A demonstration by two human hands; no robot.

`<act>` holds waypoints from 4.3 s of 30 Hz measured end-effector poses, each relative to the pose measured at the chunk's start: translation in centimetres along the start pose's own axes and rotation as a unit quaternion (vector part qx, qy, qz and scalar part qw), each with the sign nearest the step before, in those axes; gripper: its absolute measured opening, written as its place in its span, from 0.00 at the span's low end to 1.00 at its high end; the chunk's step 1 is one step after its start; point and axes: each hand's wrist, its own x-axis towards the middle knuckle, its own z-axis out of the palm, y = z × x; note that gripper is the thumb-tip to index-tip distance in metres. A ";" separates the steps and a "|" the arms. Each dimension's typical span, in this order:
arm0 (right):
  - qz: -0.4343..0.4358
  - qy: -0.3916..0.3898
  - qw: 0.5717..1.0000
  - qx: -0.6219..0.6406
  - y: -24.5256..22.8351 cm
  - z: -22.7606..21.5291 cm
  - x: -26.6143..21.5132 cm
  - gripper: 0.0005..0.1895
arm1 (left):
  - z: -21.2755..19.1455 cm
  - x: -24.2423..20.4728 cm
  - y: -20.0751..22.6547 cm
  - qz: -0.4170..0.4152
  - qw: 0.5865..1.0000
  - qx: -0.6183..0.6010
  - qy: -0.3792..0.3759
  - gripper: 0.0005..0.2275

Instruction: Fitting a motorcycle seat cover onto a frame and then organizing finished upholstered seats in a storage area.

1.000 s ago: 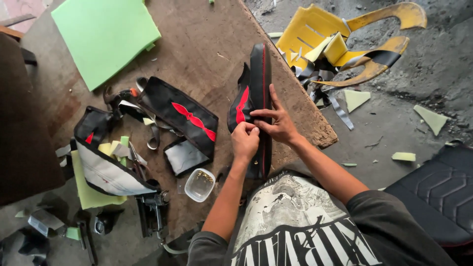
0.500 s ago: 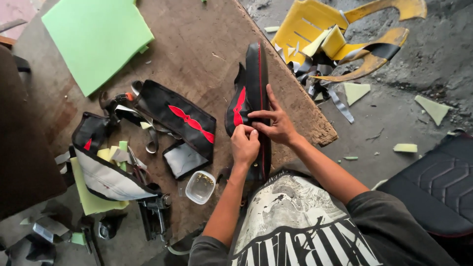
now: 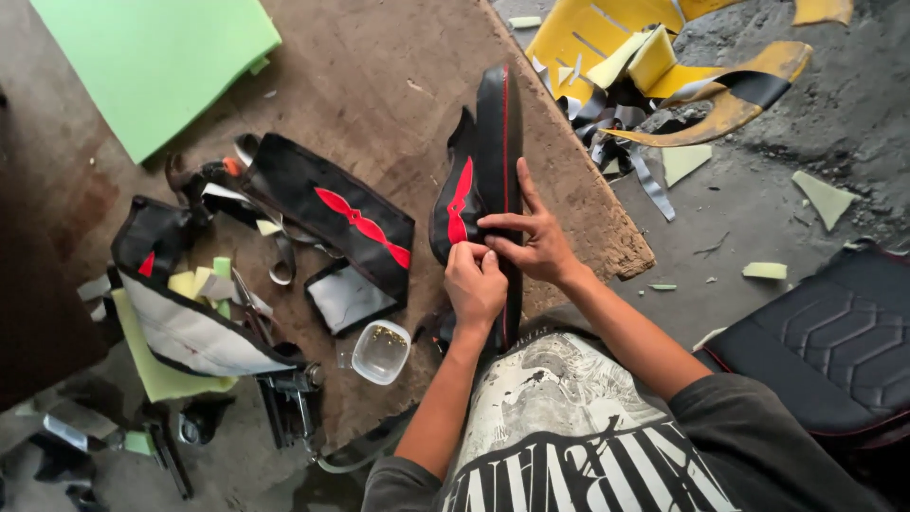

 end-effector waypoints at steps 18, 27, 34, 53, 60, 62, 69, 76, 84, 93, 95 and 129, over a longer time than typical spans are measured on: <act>-0.033 0.008 0.999 -0.038 1.1 0.8 0.1 0.15 | -4.7 -14.0 -18.7 -0.153 0.972 0.152 0.096 0.15; -0.052 0.030 0.998 -0.019 -0.1 0.7 0.0 0.18 | -0.7 -13.4 -27.4 -0.310 0.943 0.054 -0.103 0.22; -0.053 0.038 0.998 -0.007 1.3 0.5 -0.1 0.18 | -3.3 -15.8 -25.3 -0.344 0.884 -0.314 -0.042 0.12; -0.082 0.052 0.995 0.025 3.4 0.7 0.1 0.19 | -4.6 -7.8 -2.9 0.212 0.973 -0.047 0.081 0.12; -0.065 0.048 0.996 0.040 3.3 0.8 0.4 0.18 | -6.7 -8.5 1.5 0.239 0.964 -0.067 0.094 0.08; -0.064 0.047 0.996 0.034 3.2 0.8 0.2 0.19 | -4.9 -7.6 -1.7 0.248 0.963 -0.027 0.103 0.08; -0.069 0.046 0.996 0.038 3.3 0.9 0.2 0.19 | -5.8 -8.6 -1.2 0.196 0.973 -0.080 0.095 0.07; -0.080 0.041 0.996 0.026 3.3 0.6 0.0 0.19 | -6.2 -8.2 0.0 0.146 0.984 -0.062 0.085 0.07; -0.089 0.041 0.994 0.043 4.2 0.9 -0.2 0.18 | -7.2 -8.6 1.8 0.042 0.992 -0.107 0.042 0.06; -0.115 0.029 0.993 -0.020 4.2 -0.1 0.5 0.19 | -6.8 -7.6 -2.6 -0.071 0.988 -0.138 0.005 0.12; -0.096 0.021 0.987 -0.127 3.1 -0.5 0.4 0.20 | -7.7 -9.1 -3.2 -0.128 0.976 -0.177 0.015 0.13; 0.111 -0.014 0.866 -0.487 7.7 -20.8 12.6 0.26 | -0.5 -8.7 -13.2 -0.170 0.953 -0.121 -0.221 0.32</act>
